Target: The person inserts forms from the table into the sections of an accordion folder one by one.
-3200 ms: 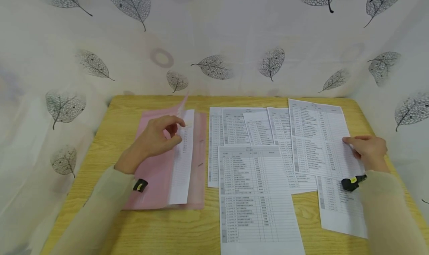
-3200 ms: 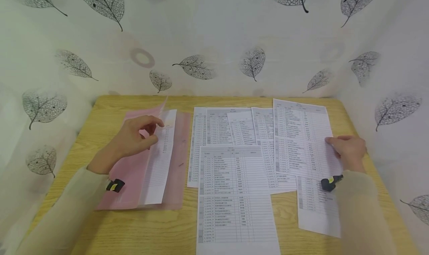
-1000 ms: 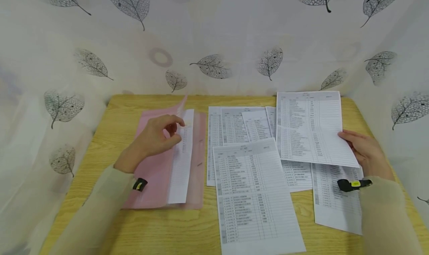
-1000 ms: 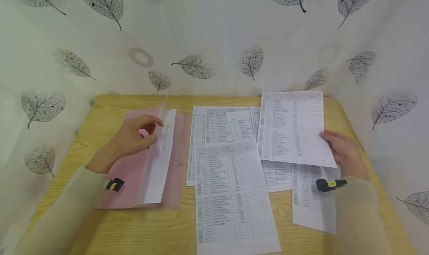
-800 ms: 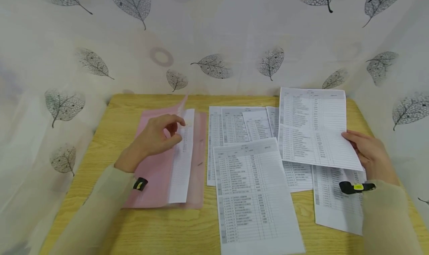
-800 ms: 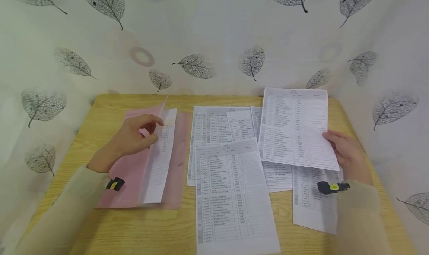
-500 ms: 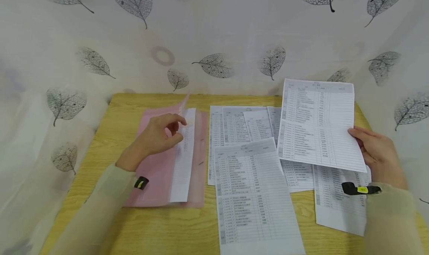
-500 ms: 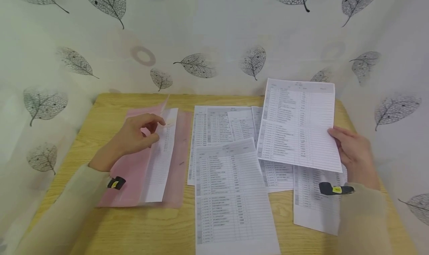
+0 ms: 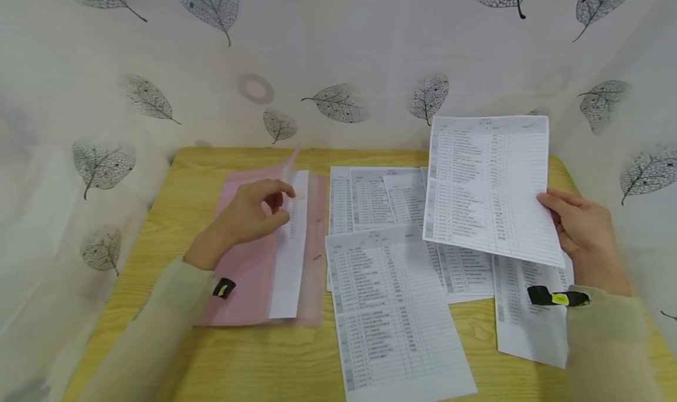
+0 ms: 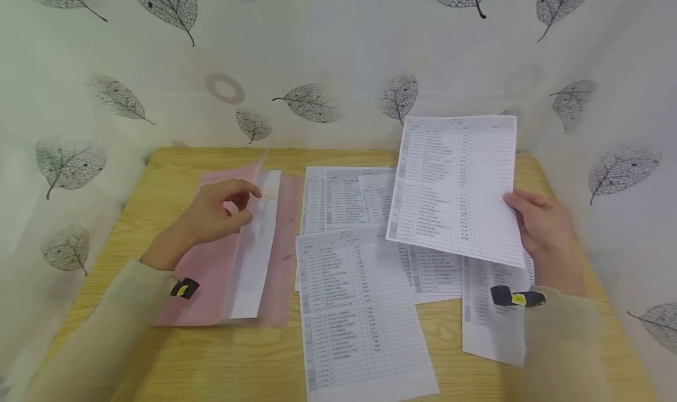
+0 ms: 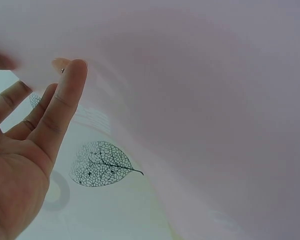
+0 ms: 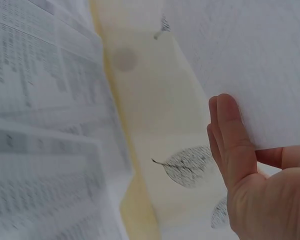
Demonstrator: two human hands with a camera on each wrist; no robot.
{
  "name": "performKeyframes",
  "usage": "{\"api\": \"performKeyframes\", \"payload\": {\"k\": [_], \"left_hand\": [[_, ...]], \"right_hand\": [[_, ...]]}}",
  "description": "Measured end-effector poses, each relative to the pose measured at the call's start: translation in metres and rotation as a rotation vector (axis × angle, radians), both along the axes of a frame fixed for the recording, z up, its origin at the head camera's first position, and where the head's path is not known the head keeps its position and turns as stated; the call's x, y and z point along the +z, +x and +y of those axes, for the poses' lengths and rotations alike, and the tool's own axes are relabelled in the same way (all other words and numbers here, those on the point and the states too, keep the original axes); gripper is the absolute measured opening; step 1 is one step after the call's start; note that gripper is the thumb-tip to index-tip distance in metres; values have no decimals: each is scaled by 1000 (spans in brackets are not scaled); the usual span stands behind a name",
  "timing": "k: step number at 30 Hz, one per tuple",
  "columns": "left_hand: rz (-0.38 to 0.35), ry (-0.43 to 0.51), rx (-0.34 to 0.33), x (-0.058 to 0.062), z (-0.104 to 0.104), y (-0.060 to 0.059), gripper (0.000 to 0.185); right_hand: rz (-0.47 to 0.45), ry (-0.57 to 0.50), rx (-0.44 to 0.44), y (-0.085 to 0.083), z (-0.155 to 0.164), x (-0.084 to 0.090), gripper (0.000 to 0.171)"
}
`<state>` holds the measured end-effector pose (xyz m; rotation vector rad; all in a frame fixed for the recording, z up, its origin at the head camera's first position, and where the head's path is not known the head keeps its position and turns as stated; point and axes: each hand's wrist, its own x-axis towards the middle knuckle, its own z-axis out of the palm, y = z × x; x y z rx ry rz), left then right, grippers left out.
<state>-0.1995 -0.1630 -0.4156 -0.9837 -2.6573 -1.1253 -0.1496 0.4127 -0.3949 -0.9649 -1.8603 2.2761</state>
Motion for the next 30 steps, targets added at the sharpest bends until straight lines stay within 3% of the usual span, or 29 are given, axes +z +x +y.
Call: {"api": "performKeyframes", "payload": {"k": [7, 12, 19, 25, 30], "left_hand": [[12, 6, -9, -1, 1, -1, 28], [-1, 2, -2, 0, 1, 0, 28], [-20, -4, -12, 0, 4, -1, 29], [-34, 4, 6, 3, 4, 0, 31], [-48, 8, 13, 3, 3, 0, 31]], "right_hand": [[-22, 122, 132, -9, -35, -18, 12], [-37, 149, 197, -14, -62, -28, 18], [40, -24, 255, -15, -99, -40, 11], [6, -32, 329, -17, -123, -44, 36], [0, -83, 338, -18, -137, -44, 37]]}}
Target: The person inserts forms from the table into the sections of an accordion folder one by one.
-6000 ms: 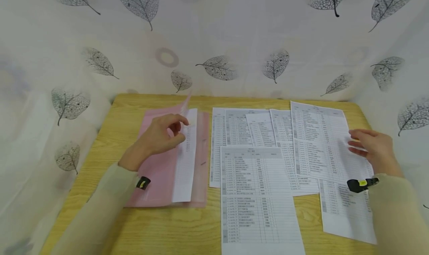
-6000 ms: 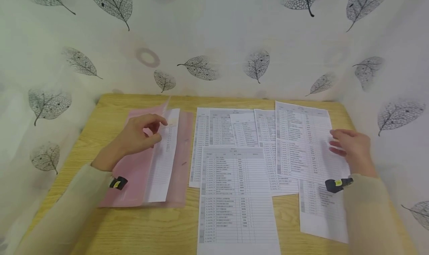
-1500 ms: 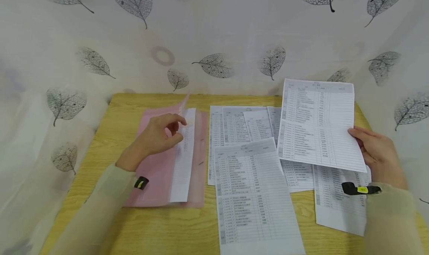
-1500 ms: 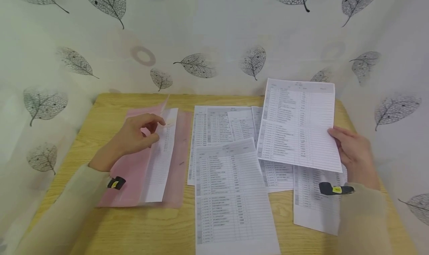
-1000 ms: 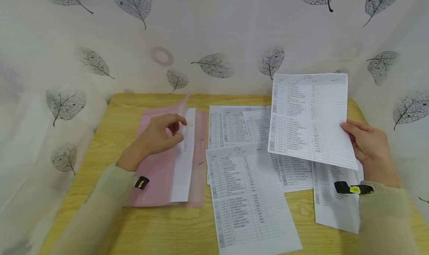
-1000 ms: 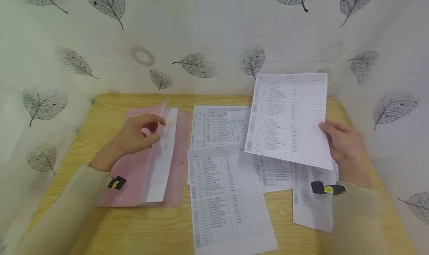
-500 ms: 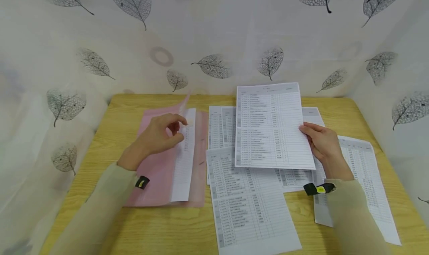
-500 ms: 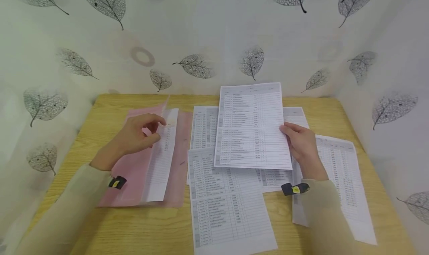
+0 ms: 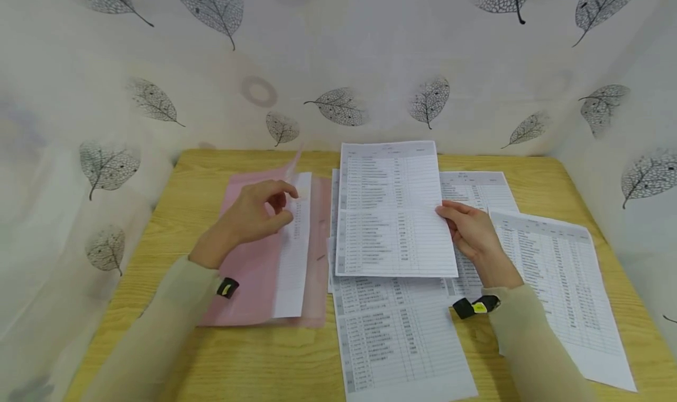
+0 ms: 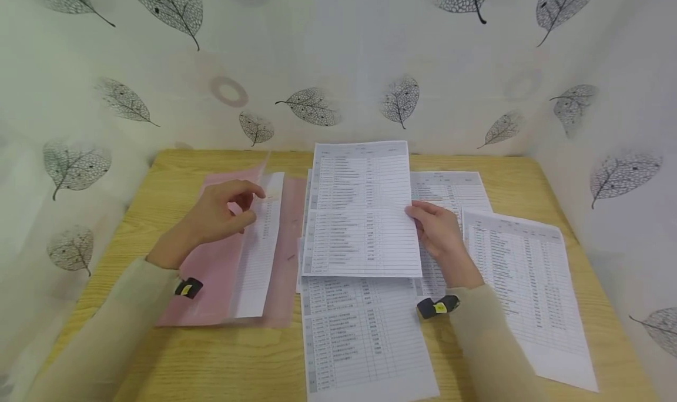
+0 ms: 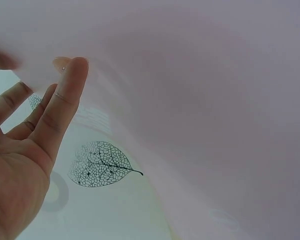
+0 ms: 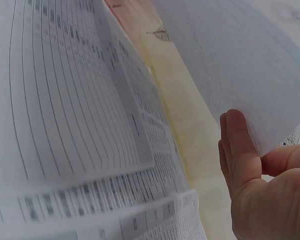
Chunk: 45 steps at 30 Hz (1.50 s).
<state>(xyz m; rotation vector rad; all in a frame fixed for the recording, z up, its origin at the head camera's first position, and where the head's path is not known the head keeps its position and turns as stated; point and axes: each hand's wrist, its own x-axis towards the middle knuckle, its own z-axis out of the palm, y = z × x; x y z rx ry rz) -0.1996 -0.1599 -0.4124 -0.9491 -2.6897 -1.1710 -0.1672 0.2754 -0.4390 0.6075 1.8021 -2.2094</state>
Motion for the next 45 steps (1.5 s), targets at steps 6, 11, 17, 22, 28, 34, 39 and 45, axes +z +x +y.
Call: {"api": "performKeyframes", "payload": {"k": [6, 11, 17, 22, 28, 34, 39, 45], "left_hand": [[6, -5, 6, -4, -2, -1, 30], [13, -12, -1, -6, 0, -2, 29], [8, -11, 8, -5, 3, -3, 30], [4, -14, 7, -5, 3, -3, 30], [-12, -17, 10, -4, 3, -3, 30], [-6, -25, 12, -6, 3, -3, 30], [-5, -28, 15, -6, 4, -4, 30], [-1, -28, 12, -6, 4, -3, 30]], "right_hand": [[-9, -67, 19, 3, -19, 3, 30], [2, -45, 55, 6, -36, 5, 34], [18, -2, 101, 10, -59, 5, 50], [15, -15, 111, 10, -73, 6, 52], [15, -54, 127, 11, -84, 13, 50], [2, -76, 153, 16, -90, 17, 40], [0, -48, 169, 21, -90, 18, 39], [14, -9, 199, 24, -92, 20, 45]]}}
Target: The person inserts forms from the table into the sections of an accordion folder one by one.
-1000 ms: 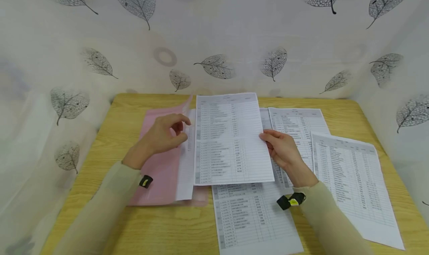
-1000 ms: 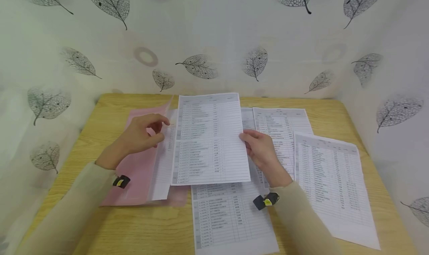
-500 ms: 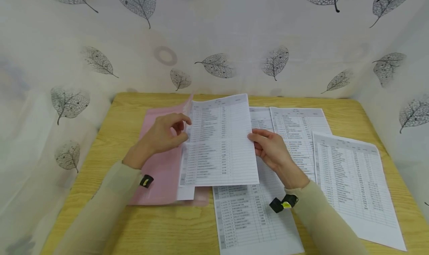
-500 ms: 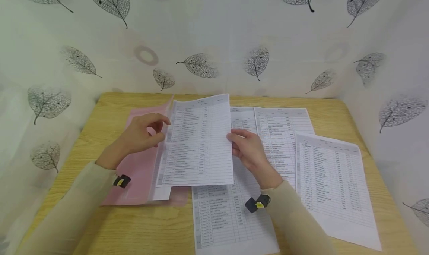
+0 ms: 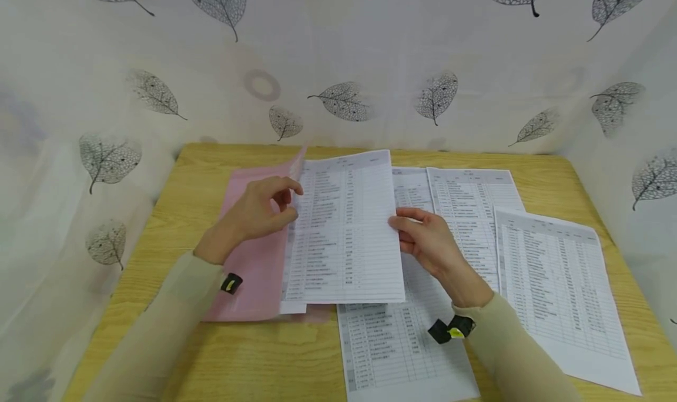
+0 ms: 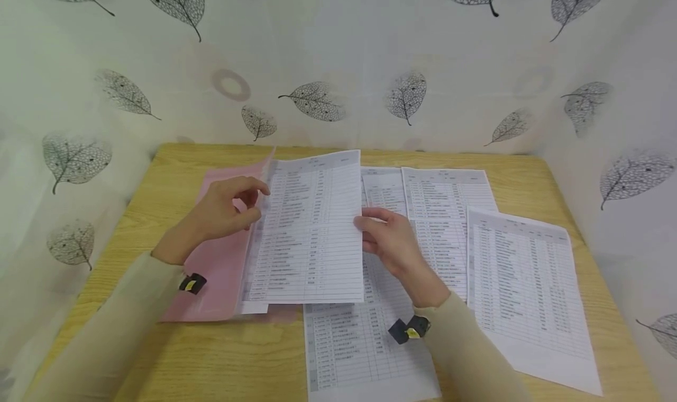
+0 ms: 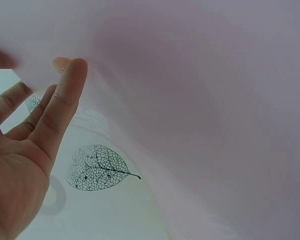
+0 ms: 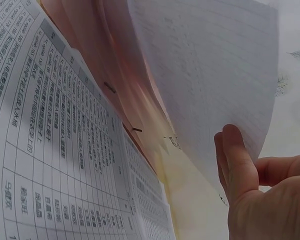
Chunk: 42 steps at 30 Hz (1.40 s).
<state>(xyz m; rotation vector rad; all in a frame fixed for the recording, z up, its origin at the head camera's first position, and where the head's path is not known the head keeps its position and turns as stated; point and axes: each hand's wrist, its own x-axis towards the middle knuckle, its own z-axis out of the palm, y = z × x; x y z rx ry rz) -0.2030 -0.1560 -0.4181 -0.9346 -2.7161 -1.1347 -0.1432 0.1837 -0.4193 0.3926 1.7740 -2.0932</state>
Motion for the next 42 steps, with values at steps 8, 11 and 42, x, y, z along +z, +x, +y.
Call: {"api": "performKeyframes", "payload": {"k": [8, 11, 42], "left_hand": [[12, 7, -7, 0, -2, 1, 30], [8, 9, -6, 2, -2, 1, 31], [9, -7, -6, 0, -2, 0, 32]], "right_hand": [[12, 30, 66, 2, -11, 5, 52], [19, 65, 62, 5, -7, 12, 54], [21, 55, 116, 1, -39, -17, 48]]}}
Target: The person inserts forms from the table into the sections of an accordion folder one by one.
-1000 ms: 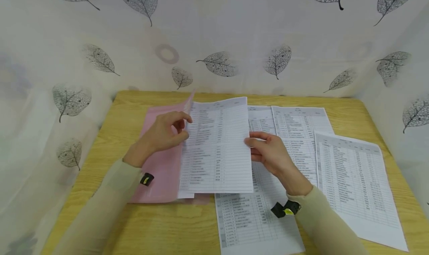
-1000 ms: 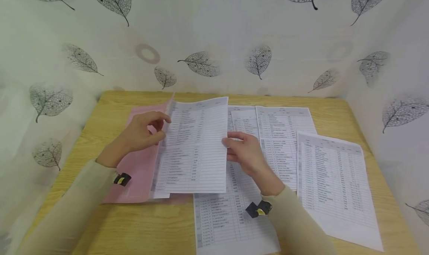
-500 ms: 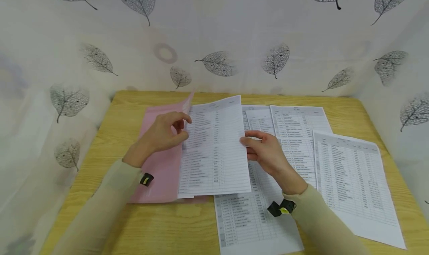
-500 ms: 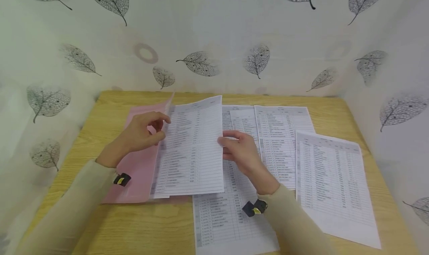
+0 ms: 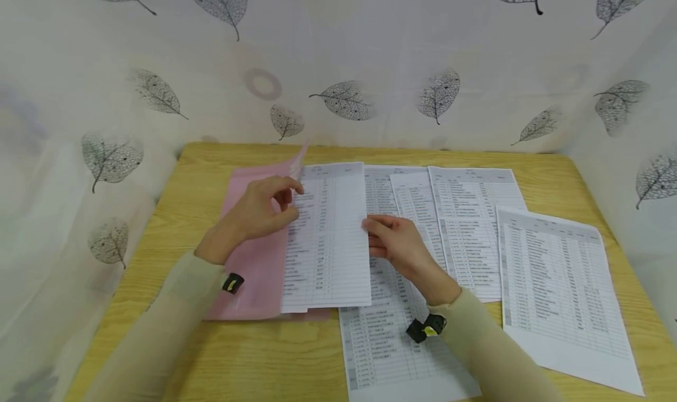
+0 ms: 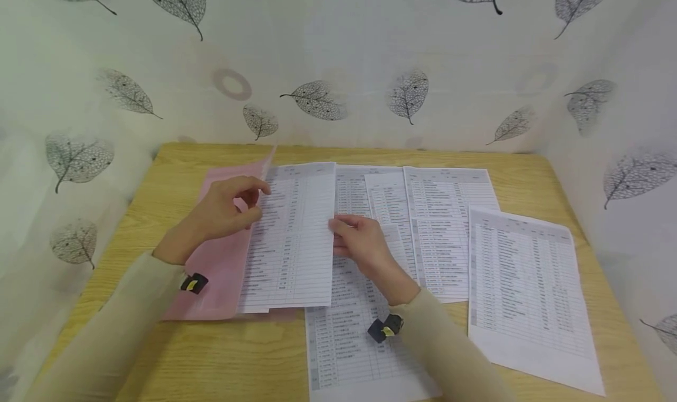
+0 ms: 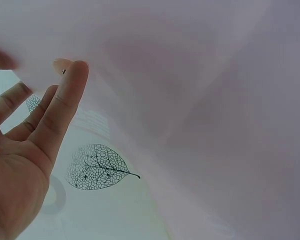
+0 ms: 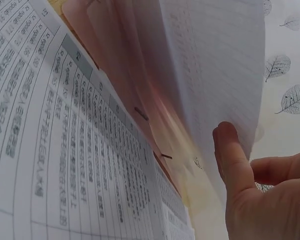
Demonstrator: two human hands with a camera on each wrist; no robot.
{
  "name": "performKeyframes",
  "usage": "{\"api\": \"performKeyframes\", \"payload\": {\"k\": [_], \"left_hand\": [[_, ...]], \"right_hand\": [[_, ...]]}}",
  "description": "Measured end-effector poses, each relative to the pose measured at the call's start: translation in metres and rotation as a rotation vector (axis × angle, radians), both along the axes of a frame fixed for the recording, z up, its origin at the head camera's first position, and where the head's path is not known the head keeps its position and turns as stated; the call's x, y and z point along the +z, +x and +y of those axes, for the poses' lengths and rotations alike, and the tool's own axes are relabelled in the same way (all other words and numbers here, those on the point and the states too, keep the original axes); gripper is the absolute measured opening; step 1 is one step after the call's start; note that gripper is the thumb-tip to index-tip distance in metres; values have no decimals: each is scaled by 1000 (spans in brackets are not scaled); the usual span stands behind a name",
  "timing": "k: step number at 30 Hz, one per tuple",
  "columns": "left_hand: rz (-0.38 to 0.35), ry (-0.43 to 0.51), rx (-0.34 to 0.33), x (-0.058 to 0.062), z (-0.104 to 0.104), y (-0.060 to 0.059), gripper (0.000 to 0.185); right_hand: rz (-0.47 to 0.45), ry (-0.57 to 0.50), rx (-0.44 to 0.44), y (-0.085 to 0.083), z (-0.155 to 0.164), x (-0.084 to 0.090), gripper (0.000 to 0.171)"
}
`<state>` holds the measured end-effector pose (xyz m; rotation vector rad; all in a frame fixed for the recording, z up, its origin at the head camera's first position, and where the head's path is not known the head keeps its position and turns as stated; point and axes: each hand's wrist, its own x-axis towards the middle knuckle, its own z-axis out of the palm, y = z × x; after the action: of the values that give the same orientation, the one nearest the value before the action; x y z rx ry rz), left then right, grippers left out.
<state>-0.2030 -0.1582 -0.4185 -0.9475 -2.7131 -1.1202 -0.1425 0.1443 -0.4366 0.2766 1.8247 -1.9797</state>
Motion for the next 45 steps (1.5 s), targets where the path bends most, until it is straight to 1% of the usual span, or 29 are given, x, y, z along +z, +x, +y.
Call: {"api": "performKeyframes", "payload": {"k": [3, 7, 13, 18, 22, 29, 33, 36, 42, 45], "left_hand": [[9, 2, -5, 0, 0, -1, 32], [1, 5, -3, 1, 1, 0, 31], [-9, 9, 7, 0, 1, -1, 30], [-2, 24, 7, 0, 1, 0, 31], [10, 30, 6, 1, 1, 1, 30], [17, 41, 8, 0, 0, 1, 31], [17, 57, 3, -2, 0, 0, 31], [10, 66, 6, -1, -2, 0, 32], [12, 67, 4, -1, -3, -1, 32], [2, 67, 5, -1, -4, 0, 32]], "right_hand": [[6, -3, 0, 1, 2, -3, 45], [15, -21, 35, -1, -2, -7, 45], [11, -63, 57, -3, -18, -12, 41], [-7, -54, 61, -6, -30, -12, 39], [-20, -33, 38, -8, -36, -10, 36], [3, 9, -48, -9, -41, -7, 32], [9, 34, -40, -9, -45, -5, 32], [13, 43, -38, -10, -48, -4, 32], [7, 53, -97, -9, -55, -2, 30], [13, 54, -82, -8, -59, -5, 30]]}}
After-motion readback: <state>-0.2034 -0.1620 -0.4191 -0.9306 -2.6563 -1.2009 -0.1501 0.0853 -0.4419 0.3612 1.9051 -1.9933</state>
